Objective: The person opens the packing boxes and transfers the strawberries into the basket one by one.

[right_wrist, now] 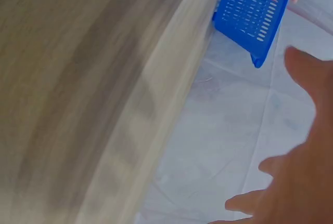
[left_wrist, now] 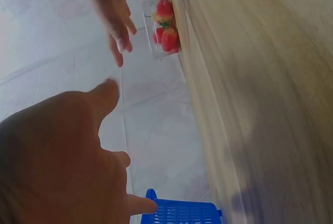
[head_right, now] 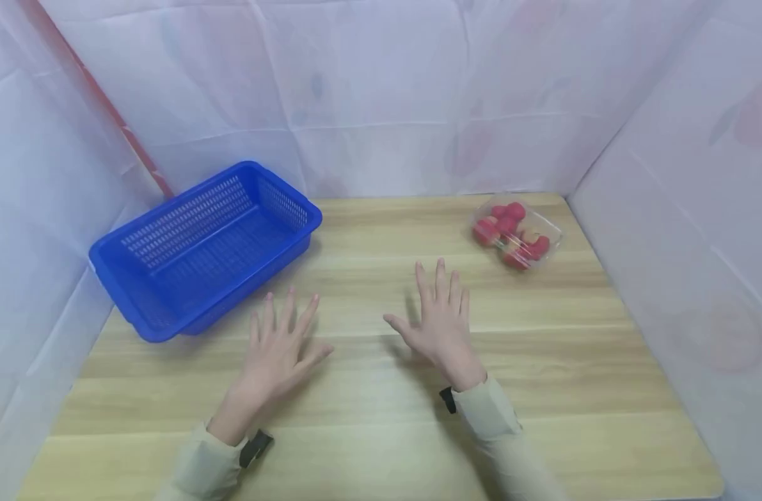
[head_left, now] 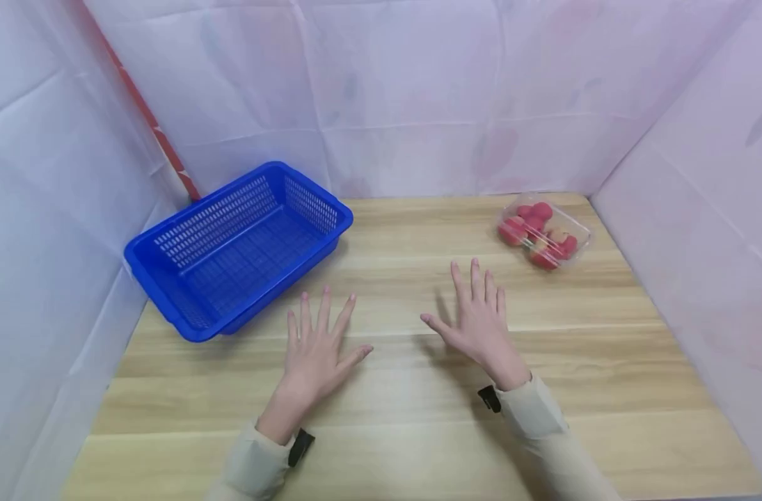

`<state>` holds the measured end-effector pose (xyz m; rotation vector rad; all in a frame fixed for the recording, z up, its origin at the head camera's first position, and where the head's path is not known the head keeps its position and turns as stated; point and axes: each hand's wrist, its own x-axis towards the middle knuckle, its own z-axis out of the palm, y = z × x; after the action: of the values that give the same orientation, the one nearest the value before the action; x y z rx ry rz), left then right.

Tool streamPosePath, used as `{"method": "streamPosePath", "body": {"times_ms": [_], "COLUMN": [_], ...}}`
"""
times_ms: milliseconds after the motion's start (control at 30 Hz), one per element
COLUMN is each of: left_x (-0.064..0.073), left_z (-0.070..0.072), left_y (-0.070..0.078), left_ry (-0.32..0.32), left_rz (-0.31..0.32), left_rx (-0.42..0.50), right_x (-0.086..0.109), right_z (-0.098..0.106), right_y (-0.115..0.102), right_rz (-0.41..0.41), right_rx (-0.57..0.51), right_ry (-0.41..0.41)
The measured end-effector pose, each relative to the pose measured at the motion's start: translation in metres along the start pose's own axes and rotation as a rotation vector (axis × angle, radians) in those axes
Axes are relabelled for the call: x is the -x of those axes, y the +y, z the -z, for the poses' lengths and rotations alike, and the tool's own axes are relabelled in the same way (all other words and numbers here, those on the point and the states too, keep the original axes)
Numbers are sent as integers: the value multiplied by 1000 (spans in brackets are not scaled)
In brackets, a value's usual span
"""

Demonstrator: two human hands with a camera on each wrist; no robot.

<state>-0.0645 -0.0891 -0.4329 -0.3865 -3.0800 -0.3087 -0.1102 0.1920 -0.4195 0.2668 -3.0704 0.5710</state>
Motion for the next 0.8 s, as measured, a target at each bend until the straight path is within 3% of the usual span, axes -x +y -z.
{"method": "streamPosePath", "body": {"times_ms": [133, 233, 400, 633, 800], "left_x": [0, 0, 0, 6, 13], "left_z": [2, 3, 3, -4, -13], "left_y": [0, 0, 1, 1, 3], "left_ry": [-31, -16, 91, 173, 354], "left_rz": [3, 4, 17, 133, 188], "left_rx": [7, 46, 216, 455, 615], "right_x": [-8, -14, -28, -49, -62], "right_z": [-1, -2, -2, -5, -12], "right_y": [3, 3, -1, -7, -13], "right_rz": [-3, 10, 23, 43, 68], "right_rx": [-59, -113, -266, -630, -810], "right_ry": [45, 85, 141, 161, 175]}}
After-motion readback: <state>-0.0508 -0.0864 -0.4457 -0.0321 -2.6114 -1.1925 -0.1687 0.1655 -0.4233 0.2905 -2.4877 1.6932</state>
